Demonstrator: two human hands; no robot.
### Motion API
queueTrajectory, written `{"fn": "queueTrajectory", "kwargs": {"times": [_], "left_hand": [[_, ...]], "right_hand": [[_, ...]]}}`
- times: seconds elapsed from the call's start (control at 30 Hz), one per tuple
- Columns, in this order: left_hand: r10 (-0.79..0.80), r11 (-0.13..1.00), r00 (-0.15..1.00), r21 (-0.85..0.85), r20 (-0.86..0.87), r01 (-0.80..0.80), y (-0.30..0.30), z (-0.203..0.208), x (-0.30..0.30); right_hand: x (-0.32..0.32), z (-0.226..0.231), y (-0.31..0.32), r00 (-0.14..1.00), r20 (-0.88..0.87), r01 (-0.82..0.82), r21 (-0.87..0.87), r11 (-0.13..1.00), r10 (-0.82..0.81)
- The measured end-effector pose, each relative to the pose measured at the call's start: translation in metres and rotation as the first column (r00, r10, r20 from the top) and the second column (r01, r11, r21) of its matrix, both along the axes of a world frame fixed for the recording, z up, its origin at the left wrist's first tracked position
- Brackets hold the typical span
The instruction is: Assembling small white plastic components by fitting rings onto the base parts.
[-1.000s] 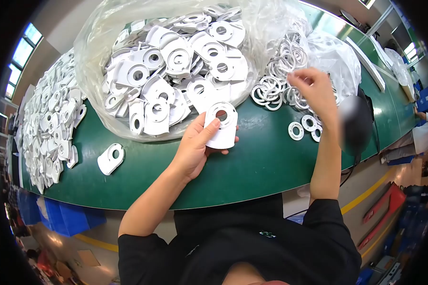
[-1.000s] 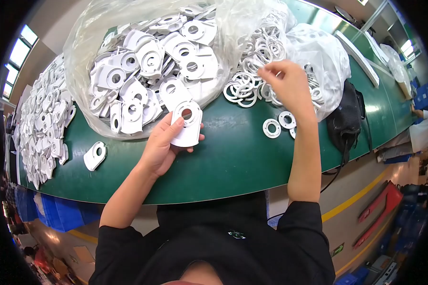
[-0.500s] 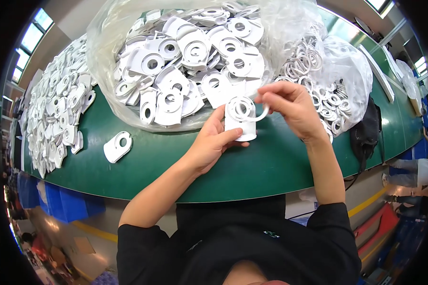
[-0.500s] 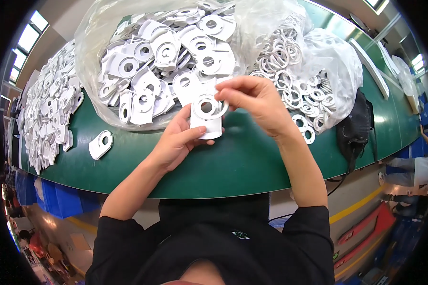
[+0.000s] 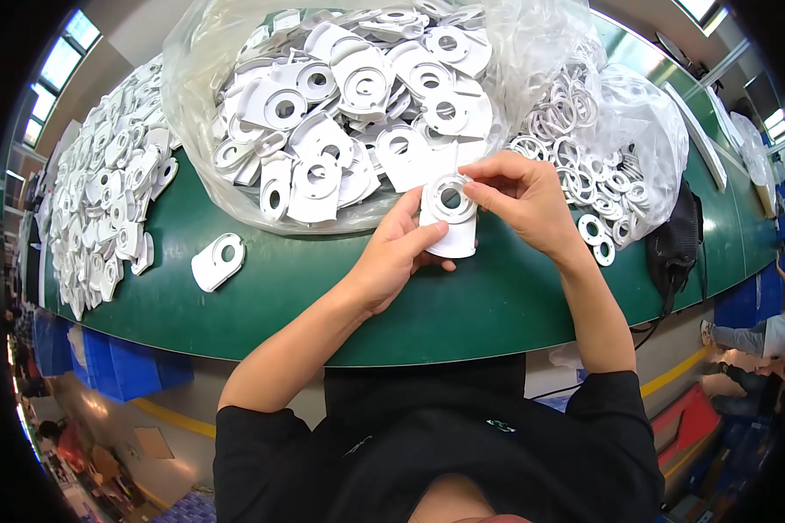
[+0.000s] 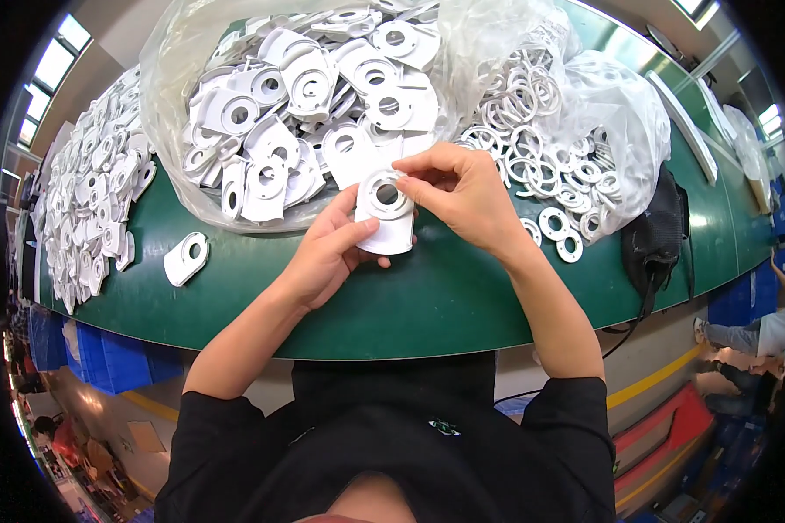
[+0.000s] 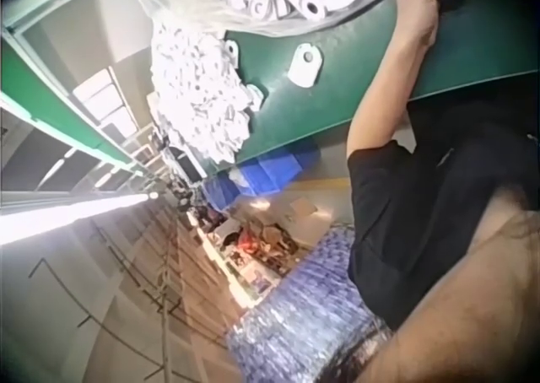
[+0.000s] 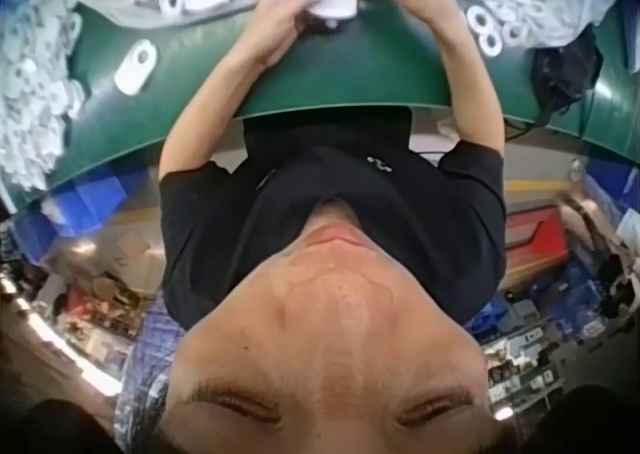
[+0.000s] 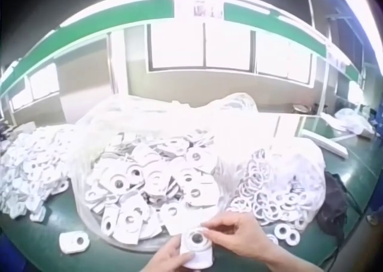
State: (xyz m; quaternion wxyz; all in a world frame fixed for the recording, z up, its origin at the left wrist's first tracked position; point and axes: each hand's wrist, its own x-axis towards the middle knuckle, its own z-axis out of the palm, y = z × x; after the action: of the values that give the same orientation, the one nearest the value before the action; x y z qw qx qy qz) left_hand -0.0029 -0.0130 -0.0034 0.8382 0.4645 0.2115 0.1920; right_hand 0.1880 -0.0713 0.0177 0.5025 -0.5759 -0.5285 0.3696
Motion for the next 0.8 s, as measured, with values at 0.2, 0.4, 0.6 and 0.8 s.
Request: {"fn": "queueTrajectory", "kwargs": {"times": [0.2, 0.4, 0.6, 0.8], "left_hand": [[0.026, 0.998, 1.000, 0.051, -0.014, -0.025, -0.001, -0.006, -0.001], [0.038, 0.982, 0.996, 0.185, -0.078, -0.023, -0.002, -0.002, 0.000], [0.180, 0.747, 0.980, 0.660, -0.088, -0.078, -0.011, 0.000, 0.000], [0.274, 0.651, 0.918, 0.758, -0.287, 0.043, -0.003, -0.001, -0.004]], "right_hand": [[-0.003, 0.004, -0.001, 0.993, 0.110, -0.045, 0.044, 0.998, 0.040], [-0.004, -0.001, 0.001, 0.987, 0.156, 0.005, 0.125, 0.992, -0.024], [0.000, -0.002, 0.000, 0.991, 0.003, -0.132, -0.052, 0.990, 0.133], [-0.008, -0.001, -0.002, 0.950, 0.258, -0.199, 0.059, 0.978, 0.177]]}}
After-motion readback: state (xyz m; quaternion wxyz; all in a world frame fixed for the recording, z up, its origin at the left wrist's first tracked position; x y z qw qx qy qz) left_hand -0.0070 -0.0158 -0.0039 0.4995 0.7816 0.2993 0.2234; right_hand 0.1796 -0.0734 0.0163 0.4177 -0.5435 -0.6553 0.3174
